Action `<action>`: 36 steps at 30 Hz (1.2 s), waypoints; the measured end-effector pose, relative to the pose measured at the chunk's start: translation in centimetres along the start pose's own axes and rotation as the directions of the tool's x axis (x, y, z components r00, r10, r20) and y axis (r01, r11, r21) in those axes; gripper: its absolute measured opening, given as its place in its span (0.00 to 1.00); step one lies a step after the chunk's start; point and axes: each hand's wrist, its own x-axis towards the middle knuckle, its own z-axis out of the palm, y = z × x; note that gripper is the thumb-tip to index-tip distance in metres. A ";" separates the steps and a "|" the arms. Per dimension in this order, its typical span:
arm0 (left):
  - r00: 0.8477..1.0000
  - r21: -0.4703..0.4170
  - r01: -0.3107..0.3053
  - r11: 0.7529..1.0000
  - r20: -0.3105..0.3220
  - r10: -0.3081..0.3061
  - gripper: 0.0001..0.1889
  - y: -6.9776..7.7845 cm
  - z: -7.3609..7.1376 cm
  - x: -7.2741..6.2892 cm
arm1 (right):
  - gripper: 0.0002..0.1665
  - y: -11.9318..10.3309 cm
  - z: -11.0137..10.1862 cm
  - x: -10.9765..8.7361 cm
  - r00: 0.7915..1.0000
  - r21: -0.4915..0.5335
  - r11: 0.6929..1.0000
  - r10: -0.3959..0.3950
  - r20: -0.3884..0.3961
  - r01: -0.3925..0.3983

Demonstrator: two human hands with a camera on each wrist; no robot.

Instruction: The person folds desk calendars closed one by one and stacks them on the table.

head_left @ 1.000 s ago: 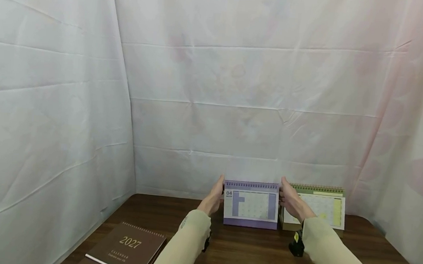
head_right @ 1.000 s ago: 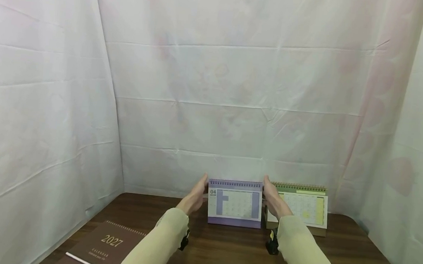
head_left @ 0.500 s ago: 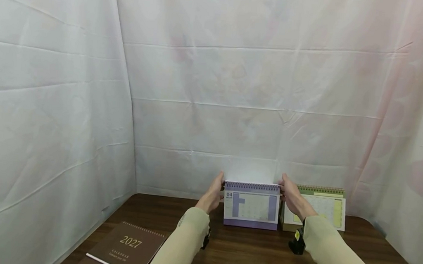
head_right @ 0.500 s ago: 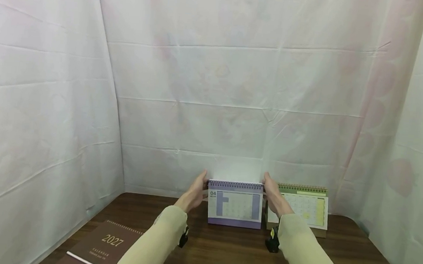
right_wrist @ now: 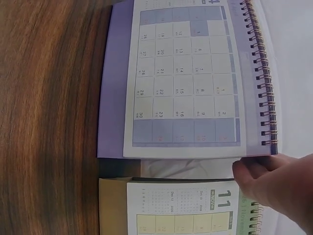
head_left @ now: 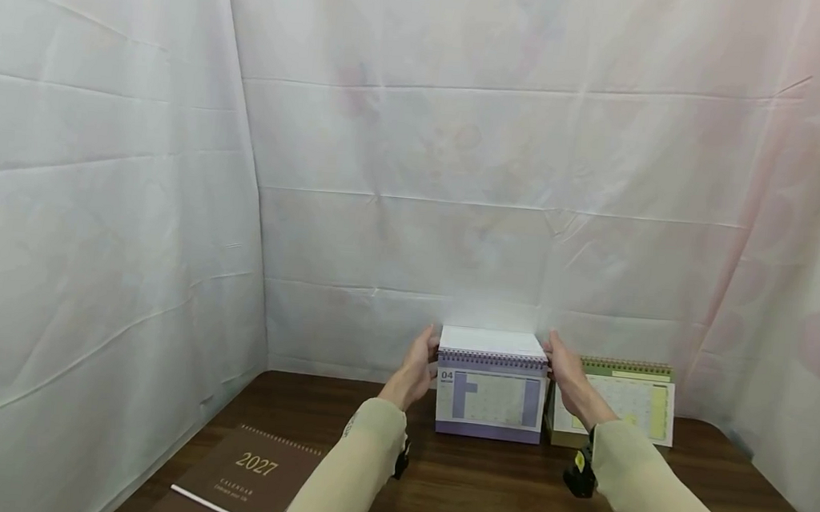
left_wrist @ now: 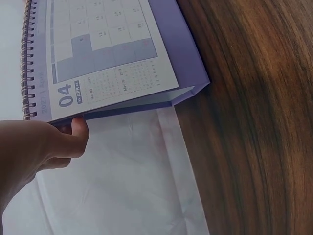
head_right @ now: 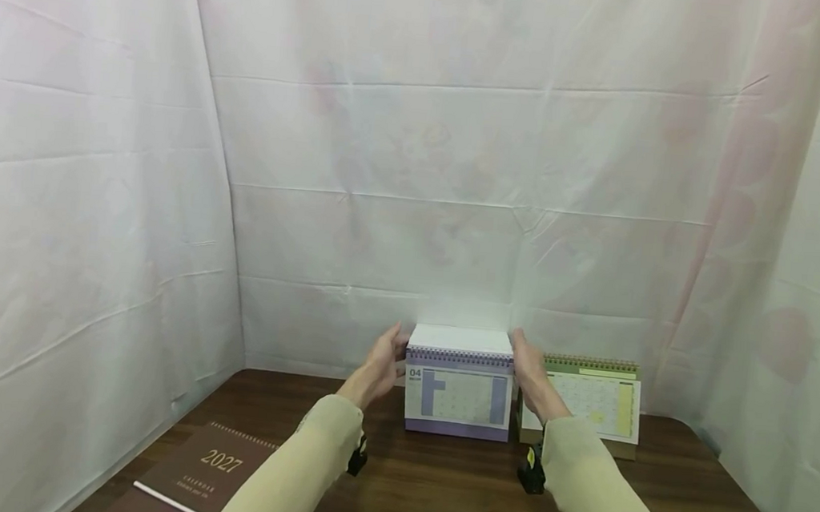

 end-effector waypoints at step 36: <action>0.973 -0.140 -0.154 0.978 0.151 0.175 0.25 0.0 1.0 0.2 | 0.57 -1.1 -0.4 0.0 0.984 0.221 0.970 -0.132 0.119 0.103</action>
